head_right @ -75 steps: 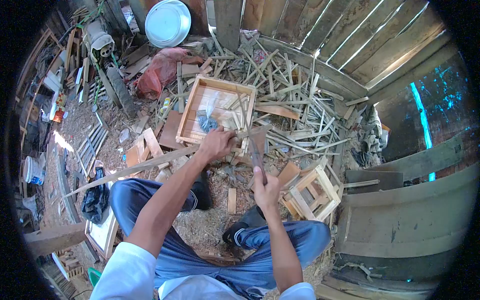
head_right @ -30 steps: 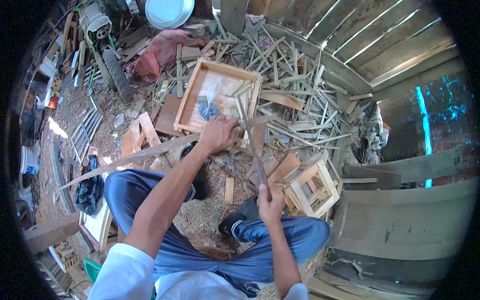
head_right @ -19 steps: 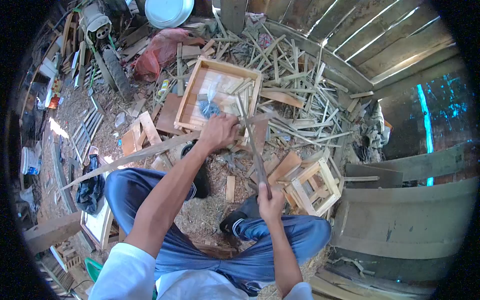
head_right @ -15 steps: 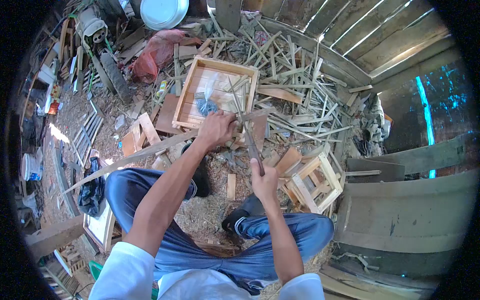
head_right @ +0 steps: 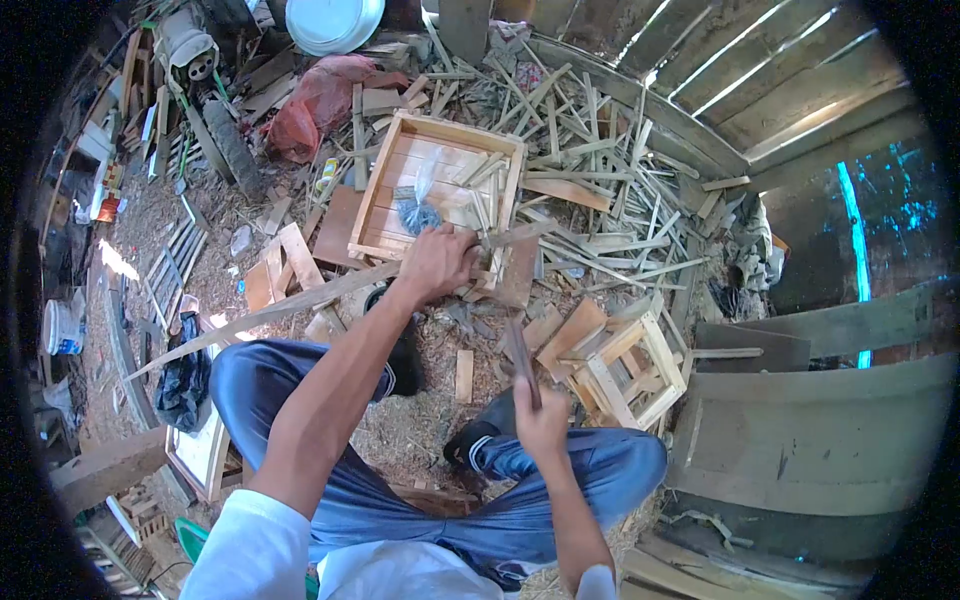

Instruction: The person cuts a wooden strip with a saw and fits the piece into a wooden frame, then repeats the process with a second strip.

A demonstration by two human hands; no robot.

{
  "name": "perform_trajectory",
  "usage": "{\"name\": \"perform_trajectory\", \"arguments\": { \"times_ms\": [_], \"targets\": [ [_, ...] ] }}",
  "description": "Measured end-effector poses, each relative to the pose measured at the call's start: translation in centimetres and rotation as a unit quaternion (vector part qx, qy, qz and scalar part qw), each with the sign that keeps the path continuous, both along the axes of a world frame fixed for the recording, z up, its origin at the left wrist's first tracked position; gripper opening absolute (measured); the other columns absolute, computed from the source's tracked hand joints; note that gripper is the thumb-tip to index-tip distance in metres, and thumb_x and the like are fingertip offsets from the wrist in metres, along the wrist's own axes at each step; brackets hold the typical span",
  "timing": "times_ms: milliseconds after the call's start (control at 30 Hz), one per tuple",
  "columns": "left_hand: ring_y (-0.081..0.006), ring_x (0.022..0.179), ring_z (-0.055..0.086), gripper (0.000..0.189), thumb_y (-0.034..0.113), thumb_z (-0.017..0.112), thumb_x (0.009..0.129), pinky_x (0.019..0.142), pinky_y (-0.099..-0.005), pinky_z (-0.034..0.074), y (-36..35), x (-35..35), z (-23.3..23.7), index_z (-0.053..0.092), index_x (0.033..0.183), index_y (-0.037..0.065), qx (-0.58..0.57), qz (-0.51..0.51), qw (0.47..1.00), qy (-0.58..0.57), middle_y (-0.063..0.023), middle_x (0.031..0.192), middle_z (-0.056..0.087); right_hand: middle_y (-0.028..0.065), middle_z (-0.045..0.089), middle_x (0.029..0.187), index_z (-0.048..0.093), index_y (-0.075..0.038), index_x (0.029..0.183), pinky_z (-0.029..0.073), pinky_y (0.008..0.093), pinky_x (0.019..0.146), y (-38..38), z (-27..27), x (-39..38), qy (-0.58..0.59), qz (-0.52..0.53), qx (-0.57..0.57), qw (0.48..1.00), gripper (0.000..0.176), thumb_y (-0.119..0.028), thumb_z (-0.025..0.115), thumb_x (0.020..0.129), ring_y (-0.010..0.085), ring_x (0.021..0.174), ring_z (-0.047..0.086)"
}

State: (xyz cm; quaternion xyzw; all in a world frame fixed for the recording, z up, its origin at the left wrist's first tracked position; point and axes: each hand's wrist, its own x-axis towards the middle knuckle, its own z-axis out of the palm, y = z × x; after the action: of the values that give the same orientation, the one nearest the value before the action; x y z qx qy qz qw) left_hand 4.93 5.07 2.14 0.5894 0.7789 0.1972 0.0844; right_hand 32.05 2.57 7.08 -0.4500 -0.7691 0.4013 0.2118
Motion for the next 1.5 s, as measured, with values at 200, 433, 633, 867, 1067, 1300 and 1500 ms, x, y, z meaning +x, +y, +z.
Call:
{"name": "perform_trajectory", "arguments": {
  "times_ms": [200,433,633,867,1067,1300,1500],
  "targets": [
    [-0.0305,0.095,0.061,0.025,0.029,0.054,0.090,0.086,-0.0444,0.044,0.0,0.1,-0.2,0.063,0.098,0.007,0.011,0.000,1.000,-0.008,-0.0157,0.086,0.068,0.0105,0.042,0.046,0.054,0.003,0.061,0.035,0.0397,0.046,1.7,-4.8,-1.4,-0.009,-0.046,-0.101,0.994,0.052,-0.036,0.055,0.095,0.0163,0.043,0.048],
    [-0.0295,0.096,0.061,0.024,0.028,0.055,0.089,0.086,-0.0440,0.044,0.2,-0.2,-1.4,0.064,0.096,0.007,0.026,-0.006,1.000,0.017,-0.0134,0.087,0.069,-0.0040,0.042,0.048,0.053,-0.004,0.058,0.031,0.0284,0.042,0.0,-2.7,1.3,0.003,0.022,0.010,1.000,0.049,-0.032,0.051,0.099,0.0072,0.043,0.041],
    [-0.0294,0.095,0.061,0.025,0.027,0.053,0.089,0.085,-0.0451,0.044,0.1,-0.2,0.0,0.065,0.097,0.006,-0.011,-0.003,1.000,0.002,-0.0135,0.088,0.069,0.0099,0.044,0.047,0.057,0.004,0.063,0.036,0.0382,0.046,2.8,-1.9,-4.0,-0.008,-0.039,-0.058,0.998,0.051,-0.036,0.056,0.095,0.0164,0.045,0.050],
    [-0.0287,0.098,0.061,0.027,0.029,0.053,0.089,0.087,-0.0451,0.043,0.2,-0.3,-0.5,0.066,0.096,0.007,-0.026,-0.007,0.999,0.036,-0.0135,0.086,0.069,-0.0027,0.043,0.049,0.053,-0.003,0.060,0.032,0.0296,0.043,-0.5,-2.3,0.9,0.051,-0.006,-0.035,0.998,0.048,-0.033,0.054,0.097,0.0078,0.046,0.042],
    [-0.0296,0.093,0.062,0.025,0.028,0.054,0.088,0.084,-0.0438,0.043,0.0,-0.4,-0.4,0.066,0.095,0.007,0.032,0.002,0.999,0.006,-0.0169,0.084,0.066,0.0101,0.042,0.047,0.056,0.003,0.062,0.036,0.0377,0.046,3.2,-3.3,-4.9,0.023,-0.036,-0.077,0.996,0.051,-0.035,0.055,0.096,0.0163,0.042,0.047],
    [-0.0304,0.093,0.061,0.025,0.026,0.053,0.088,0.085,-0.0446,0.043,0.8,-0.9,-0.8,0.066,0.093,0.006,0.014,-0.003,1.000,0.026,-0.0165,0.085,0.068,0.0086,0.035,0.045,0.050,0.003,0.057,0.033,0.0384,0.046,-1.0,-2.6,2.0,0.002,-0.057,-0.049,0.997,0.051,-0.033,0.059,0.092,0.0162,0.042,0.040],
    [-0.0319,0.097,0.060,0.027,0.028,0.051,0.090,0.087,-0.0467,0.042,1.5,-0.4,0.8,0.063,0.093,0.004,-0.016,-0.020,0.999,0.020,-0.0174,0.088,0.068,0.0046,0.043,0.047,0.051,0.002,0.059,0.033,0.0366,0.046,-0.1,-3.1,3.2,0.007,-0.080,-0.116,0.990,0.050,-0.033,0.059,0.093,0.0130,0.043,0.041]
  ]
}}
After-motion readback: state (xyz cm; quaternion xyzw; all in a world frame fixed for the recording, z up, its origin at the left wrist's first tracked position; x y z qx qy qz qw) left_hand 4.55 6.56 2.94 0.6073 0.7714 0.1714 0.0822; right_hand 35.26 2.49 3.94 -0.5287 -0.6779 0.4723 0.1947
